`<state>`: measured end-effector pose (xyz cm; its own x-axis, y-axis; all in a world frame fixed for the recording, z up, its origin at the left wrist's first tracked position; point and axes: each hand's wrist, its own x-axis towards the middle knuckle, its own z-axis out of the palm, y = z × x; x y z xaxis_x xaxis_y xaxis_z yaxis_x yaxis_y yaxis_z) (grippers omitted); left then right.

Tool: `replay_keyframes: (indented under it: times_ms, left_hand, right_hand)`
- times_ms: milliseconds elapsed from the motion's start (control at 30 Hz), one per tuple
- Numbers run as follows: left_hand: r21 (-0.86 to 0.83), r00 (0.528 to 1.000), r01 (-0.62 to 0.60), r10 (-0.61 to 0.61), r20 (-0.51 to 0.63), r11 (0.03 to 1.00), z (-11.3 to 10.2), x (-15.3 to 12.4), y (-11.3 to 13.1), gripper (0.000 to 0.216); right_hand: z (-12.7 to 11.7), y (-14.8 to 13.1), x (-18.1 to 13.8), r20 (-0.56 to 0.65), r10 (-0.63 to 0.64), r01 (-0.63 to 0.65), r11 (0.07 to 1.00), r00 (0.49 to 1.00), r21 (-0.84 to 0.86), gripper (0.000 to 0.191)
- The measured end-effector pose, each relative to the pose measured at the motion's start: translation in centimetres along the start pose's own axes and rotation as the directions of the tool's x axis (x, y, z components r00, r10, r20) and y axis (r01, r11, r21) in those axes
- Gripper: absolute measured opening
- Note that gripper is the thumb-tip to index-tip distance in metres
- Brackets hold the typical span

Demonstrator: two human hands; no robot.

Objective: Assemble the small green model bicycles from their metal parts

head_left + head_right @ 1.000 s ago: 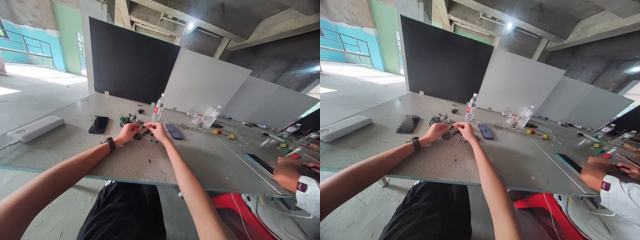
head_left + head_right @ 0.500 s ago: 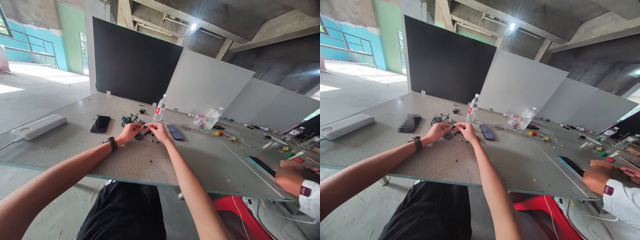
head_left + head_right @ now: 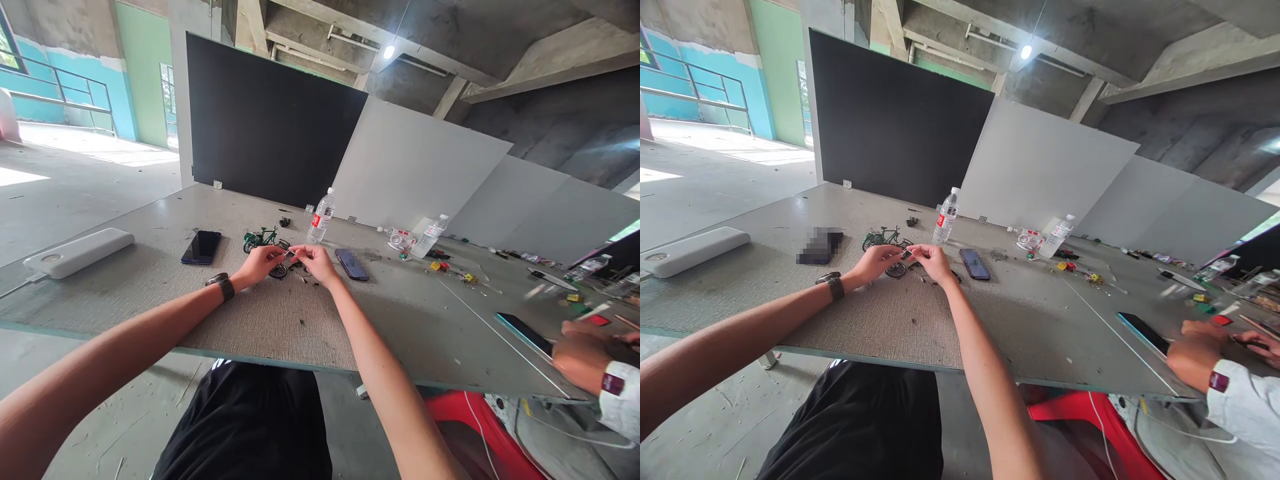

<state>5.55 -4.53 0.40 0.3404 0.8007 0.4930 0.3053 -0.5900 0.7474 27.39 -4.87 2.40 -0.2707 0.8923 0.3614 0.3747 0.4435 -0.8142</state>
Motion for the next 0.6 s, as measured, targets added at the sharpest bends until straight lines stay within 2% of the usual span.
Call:
replay_keyframes:
  times_ms: [200,367,600]
  left_hand:
    - [-0.036,0.999,0.025,-0.024,0.022,0.999,-0.24,-0.17,0.26,0.036]
    - [-0.049,1.0,0.015,-0.014,0.027,0.999,-0.37,-0.24,0.57,0.035]
    - [-0.158,0.998,0.018,-0.008,0.061,0.987,-0.46,-0.25,0.8,0.039]
  right_hand:
    - [0.12,0.22,0.17,-0.007,-0.064,0.064,0.997,0.998,0.044,0.055]
    - [0.11,-0.21,0.04,-0.016,-0.042,0.042,0.998,0.999,0.044,0.059]
    - [0.18,-0.56,-0.28,0.082,-0.002,-0.004,0.997,0.997,0.076,0.067]
